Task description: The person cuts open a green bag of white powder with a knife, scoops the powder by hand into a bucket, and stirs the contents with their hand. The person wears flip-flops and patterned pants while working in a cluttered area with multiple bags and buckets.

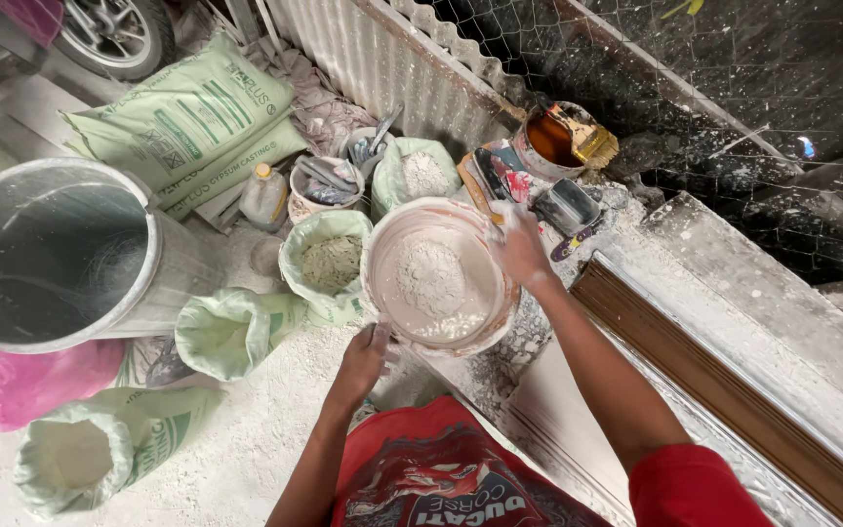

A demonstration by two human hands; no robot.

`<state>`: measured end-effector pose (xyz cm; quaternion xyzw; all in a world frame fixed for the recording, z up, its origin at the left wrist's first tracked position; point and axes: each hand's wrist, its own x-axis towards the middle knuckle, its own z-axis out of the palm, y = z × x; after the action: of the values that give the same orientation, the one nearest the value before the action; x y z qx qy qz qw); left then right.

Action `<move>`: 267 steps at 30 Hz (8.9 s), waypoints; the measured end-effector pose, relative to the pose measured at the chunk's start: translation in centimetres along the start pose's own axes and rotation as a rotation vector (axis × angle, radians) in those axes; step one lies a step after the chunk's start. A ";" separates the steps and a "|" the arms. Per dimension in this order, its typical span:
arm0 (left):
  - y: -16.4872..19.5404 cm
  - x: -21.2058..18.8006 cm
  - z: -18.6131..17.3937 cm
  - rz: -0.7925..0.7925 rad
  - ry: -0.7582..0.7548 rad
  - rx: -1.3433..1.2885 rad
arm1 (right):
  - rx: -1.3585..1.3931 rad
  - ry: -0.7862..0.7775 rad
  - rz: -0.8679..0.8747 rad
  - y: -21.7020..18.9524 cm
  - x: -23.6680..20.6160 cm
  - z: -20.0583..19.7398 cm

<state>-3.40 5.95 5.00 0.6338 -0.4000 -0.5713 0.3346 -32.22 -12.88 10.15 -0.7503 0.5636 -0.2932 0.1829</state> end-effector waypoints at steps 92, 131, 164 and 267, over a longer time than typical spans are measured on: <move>7.5 5.5 1.9 0.458 0.523 0.103 | -0.165 -0.127 0.021 2.2 -9.0 3.9; 8.3 4.9 1.4 0.485 0.460 0.095 | -0.150 -0.703 0.580 -2.6 0.4 6.6; 8.1 5.2 1.2 0.498 0.454 0.076 | 0.116 -0.706 0.664 -3.7 1.7 7.7; -66.2 -13.7 -61.6 -0.476 0.908 -0.658 | 0.710 -1.121 0.007 -44.4 -37.9 110.8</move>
<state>65.54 46.34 -39.50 0.7494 0.1332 -0.3967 0.5131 64.85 30.27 -56.22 -0.6816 0.2549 -0.0258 0.6854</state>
